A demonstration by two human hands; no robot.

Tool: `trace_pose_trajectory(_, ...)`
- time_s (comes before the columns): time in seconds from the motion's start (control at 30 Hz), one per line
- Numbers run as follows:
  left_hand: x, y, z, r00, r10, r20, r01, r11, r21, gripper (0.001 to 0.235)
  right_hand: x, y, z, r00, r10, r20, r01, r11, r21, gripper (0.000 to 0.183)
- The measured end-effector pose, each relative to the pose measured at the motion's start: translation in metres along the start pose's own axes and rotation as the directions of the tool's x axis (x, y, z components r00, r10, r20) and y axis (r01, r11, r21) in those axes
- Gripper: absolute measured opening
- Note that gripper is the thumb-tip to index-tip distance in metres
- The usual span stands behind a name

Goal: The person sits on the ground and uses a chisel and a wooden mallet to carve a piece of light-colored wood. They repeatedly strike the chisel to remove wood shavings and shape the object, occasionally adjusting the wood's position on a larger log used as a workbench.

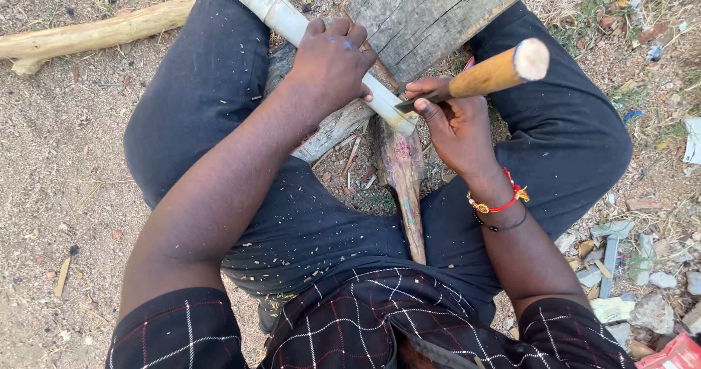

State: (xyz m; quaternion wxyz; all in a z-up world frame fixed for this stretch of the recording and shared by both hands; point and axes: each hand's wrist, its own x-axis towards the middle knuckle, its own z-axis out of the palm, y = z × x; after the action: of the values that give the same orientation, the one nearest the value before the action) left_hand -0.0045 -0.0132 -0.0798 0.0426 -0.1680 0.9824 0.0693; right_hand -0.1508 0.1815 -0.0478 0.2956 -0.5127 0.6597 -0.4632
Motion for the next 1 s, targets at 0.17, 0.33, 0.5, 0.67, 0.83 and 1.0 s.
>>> trace_pose_trajectory(0.17, 0.000, -0.001, 0.011, 0.993, 0.045, -0.113, -0.049, 0.998, -0.037, 0.059, 0.004, 0.004, -0.008, 0.999, 0.041, 0.010, -0.041, 0.999, 0.019, 0.016)
trace_pose_trajectory(0.33, 0.004, 0.007, 0.018, 0.986, 0.050, -0.159, -0.058, 0.997, -0.051, 0.062, 0.007, 0.004, -0.025, 0.997, 0.054, 0.057, -0.051, 0.998, -0.044, 0.016)
trace_pose_trajectory(0.5, 0.004, 0.006, 0.020, 0.985, 0.050, -0.166, -0.054, 0.998, -0.017, 0.068, 0.001, 0.004, -0.026, 0.995, 0.078, 0.057, -0.077, 0.997, -0.024, 0.018)
trace_pose_trajectory(0.67, 0.005, -0.004, 0.021, 0.986, 0.084, -0.144, -0.091, 0.995, -0.039, 0.069, 0.004, 0.006, -0.020, 0.998, 0.045, 0.038, -0.045, 0.999, 0.006, 0.018)
trace_pose_trajectory(0.83, 0.008, -0.016, 0.022, 0.991, 0.072, -0.112, -0.077, 0.996, -0.039, 0.067, 0.012, 0.001, -0.014, 0.999, 0.002, 0.050, -0.001, 1.000, -0.018, 0.018)
trace_pose_trajectory(1.0, 0.006, -0.026, 0.020, 0.985, 0.051, -0.165, -0.067, 0.993, -0.092, 0.065, 0.023, -0.007, -0.007, 0.998, -0.048, 0.031, 0.051, 0.992, -0.114, 0.014)
